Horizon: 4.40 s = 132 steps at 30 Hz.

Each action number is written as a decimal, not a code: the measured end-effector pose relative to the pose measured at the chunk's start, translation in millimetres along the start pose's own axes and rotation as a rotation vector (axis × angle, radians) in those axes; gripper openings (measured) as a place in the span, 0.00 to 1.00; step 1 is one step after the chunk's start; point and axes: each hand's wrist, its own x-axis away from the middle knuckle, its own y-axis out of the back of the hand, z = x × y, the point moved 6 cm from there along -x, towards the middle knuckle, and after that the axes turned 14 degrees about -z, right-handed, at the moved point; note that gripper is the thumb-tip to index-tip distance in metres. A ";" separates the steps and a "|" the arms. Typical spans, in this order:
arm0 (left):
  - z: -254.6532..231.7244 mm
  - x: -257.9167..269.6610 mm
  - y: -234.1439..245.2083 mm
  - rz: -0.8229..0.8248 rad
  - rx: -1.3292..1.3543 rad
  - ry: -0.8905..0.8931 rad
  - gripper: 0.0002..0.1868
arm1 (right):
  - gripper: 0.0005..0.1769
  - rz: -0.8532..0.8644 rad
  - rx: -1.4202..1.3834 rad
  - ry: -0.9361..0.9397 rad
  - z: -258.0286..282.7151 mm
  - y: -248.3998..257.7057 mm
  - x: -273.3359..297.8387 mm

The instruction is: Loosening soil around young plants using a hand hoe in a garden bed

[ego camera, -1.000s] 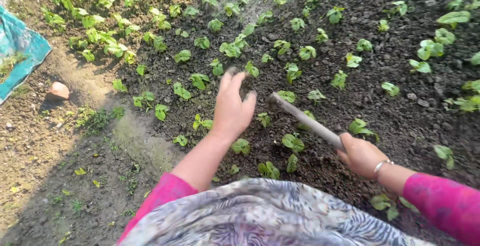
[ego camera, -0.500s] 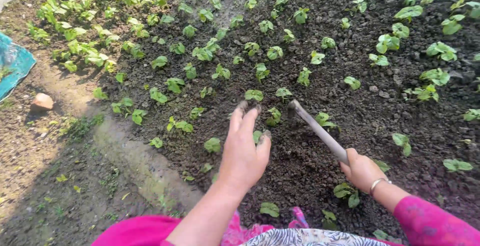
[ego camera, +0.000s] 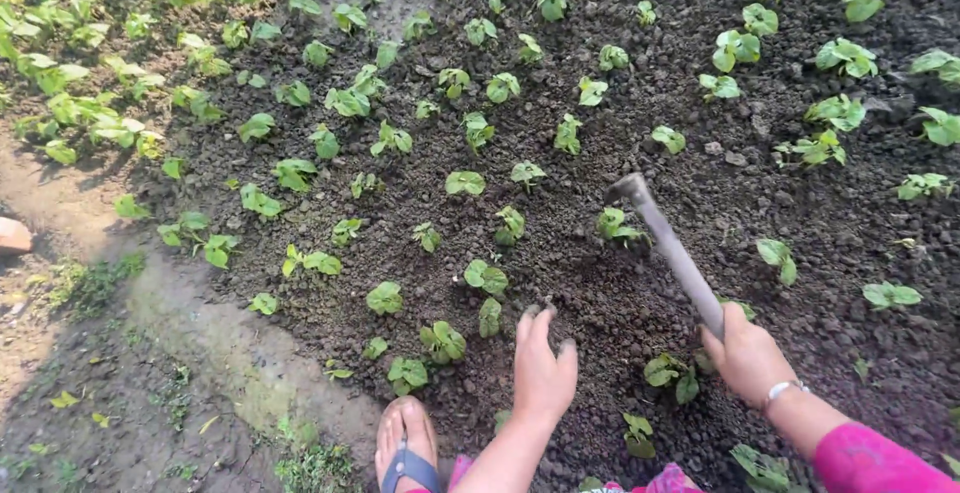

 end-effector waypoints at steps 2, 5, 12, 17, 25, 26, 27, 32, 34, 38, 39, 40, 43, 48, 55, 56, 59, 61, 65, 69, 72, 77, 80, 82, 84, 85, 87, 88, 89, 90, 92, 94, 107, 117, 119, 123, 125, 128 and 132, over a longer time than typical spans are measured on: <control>-9.1 4.5 0.3 0.031 -0.001 0.030 0.28 | 0.21 0.044 0.086 -0.039 -12.0 -5.9 -18.2; -21.5 5.5 0.8 0.075 -0.003 0.064 0.29 | 0.21 0.031 0.123 -0.061 -16.3 2.3 -30.8; -36.9 7.8 -1.6 0.121 -0.011 0.196 0.27 | 0.17 0.022 -0.006 -0.160 63.4 55.9 -48.3; -31.1 13.2 -2.2 0.141 -0.012 0.217 0.28 | 0.21 -0.047 0.009 -0.052 32.3 12.6 -82.9; -33.9 15.3 -0.3 0.180 -0.034 0.311 0.29 | 0.23 0.021 0.075 -0.040 49.5 -4.4 -100.3; -33.9 14.2 -0.8 0.174 -0.034 0.295 0.29 | 0.22 0.010 0.003 -0.083 57.2 9.4 -91.4; -33.8 12.9 -1.0 0.168 -0.035 0.279 0.29 | 0.21 -0.002 -0.068 -0.125 65.3 23.1 -82.4; -38.0 12.6 1.2 0.188 -0.040 0.287 0.29 | 0.22 -0.125 -0.063 -0.097 15.2 -22.8 -81.6; -37.9 12.9 0.8 0.196 -0.029 0.293 0.30 | 0.24 -0.151 0.032 -0.037 2.4 -28.1 -80.2; -35.7 10.7 -0.1 0.200 -0.045 0.302 0.29 | 0.22 -0.081 -0.081 -0.172 19.2 11.3 -41.8; -33.7 10.9 -0.7 0.201 -0.049 0.306 0.29 | 0.20 -0.113 -0.126 -0.173 23.3 19.6 -30.0; -31.0 11.5 -2.5 0.204 -0.048 0.307 0.29 | 0.20 -0.113 -0.123 -0.176 35.2 31.9 -21.2; -23.2 11.7 -7.0 0.194 -0.040 0.272 0.28 | 0.25 0.049 -0.122 -0.327 51.3 45.6 -5.5; -7.2 12.8 -17.5 0.172 -0.043 0.155 0.26 | 0.35 -0.050 -0.136 -0.199 62.6 67.5 -21.7; 27.0 5.6 -18.8 0.156 -0.130 0.185 0.28 | 0.40 -0.040 0.013 -0.120 17.5 43.9 9.9; 30.5 4.4 -18.8 0.156 -0.132 0.185 0.28 | 0.41 -0.033 -0.027 -0.164 9.6 39.6 16.3; 31.2 1.1 -14.0 0.163 -0.149 0.210 0.29 | 0.42 -0.063 -0.081 -0.171 4.6 40.2 35.1; 35.5 -0.6 -16.2 0.181 -0.162 0.231 0.29 | 0.42 -0.106 -0.091 -0.145 1.4 39.1 43.7; 65.8 0.0 -30.5 0.193 -0.212 0.238 0.31 | 0.44 -0.028 -0.055 -0.058 -9.7 12.4 49.5; 73.9 9.1 -32.5 0.285 -0.327 0.312 0.34 | 0.42 -0.063 -0.157 0.039 -2.9 23.1 49.1; 76.0 17.0 -35.1 0.384 -0.384 0.296 0.34 | 0.41 -0.121 -0.214 0.178 31.0 39.3 43.9; 59.4 27.8 -26.6 0.436 -0.408 0.135 0.35 | 0.39 0.173 0.033 0.126 54.8 30.8 30.7; 84.7 28.2 -35.0 0.427 -0.440 -0.022 0.36 | 0.39 0.057 -0.107 0.266 55.3 24.1 26.6; 97.4 29.5 -37.6 0.414 -0.466 -0.096 0.37 | 0.40 -0.048 -0.212 0.369 59.0 18.9 22.6; 99.6 28.7 -35.9 0.415 -0.488 -0.117 0.38 | 0.39 -0.013 -0.130 0.375 60.2 3.5 14.7; 101.1 26.4 -36.5 0.415 -0.487 -0.115 0.38 | 0.39 -0.012 -0.129 0.376 68.9 13.1 12.6; 107.4 23.4 -34.9 0.405 -0.453 -0.085 0.29 | 0.38 0.182 0.069 0.228 76.6 16.4 9.6; 111.3 21.8 -37.7 0.409 -0.454 -0.087 0.29 | 0.38 0.181 0.067 0.224 73.3 15.0 9.6; 114.7 17.0 -36.6 0.326 -0.359 -0.037 0.25 | 0.39 0.147 0.022 0.258 73.1 15.8 9.2; 118.6 13.2 -34.9 0.237 -0.262 0.018 0.22 | 0.40 0.114 -0.021 0.298 73.9 16.9 7.8; 108.3 0.5 -35.5 0.173 -0.208 0.065 0.18 | 0.39 0.033 -0.106 0.401 80.0 8.6 7.0; 92.8 -8.7 -32.8 0.112 -0.154 0.109 0.14 | 0.39 -0.051 -0.192 0.499 104.3 24.4 14.3; 89.5 -34.8 -41.9 -0.069 0.015 0.215 0.14 | 0.33 0.259 0.139 0.459 164.8 34.7 8.6; 105.5 -33.4 -61.0 -0.033 0.020 0.198 0.28 | 0.34 0.216 0.083 0.212 146.1 65.3 16.5; 85.4 -31.9 -49.5 0.004 0.038 0.192 0.30 | 0.34 0.166 0.075 0.230 131.5 59.5 9.0; 67.8 -32.8 -54.7 0.093 0.118 0.190 0.34 | 0.36 0.019 0.007 0.308 107.0 48.0 1.0; 54.9 -31.4 -54.6 0.151 0.065 0.239 0.35 | 0.37 0.076 0.102 0.262 95.5 39.9 4.0; 68.9 -31.6 -71.6 0.204 0.013 0.229 0.37 | 0.37 0.111 0.113 0.171 78.5 39.2 12.1; 57.7 -25.6 -68.5 0.269 -0.066 0.206 0.36 | 0.39 -0.120 -0.174 0.257 66.8 51.6 25.4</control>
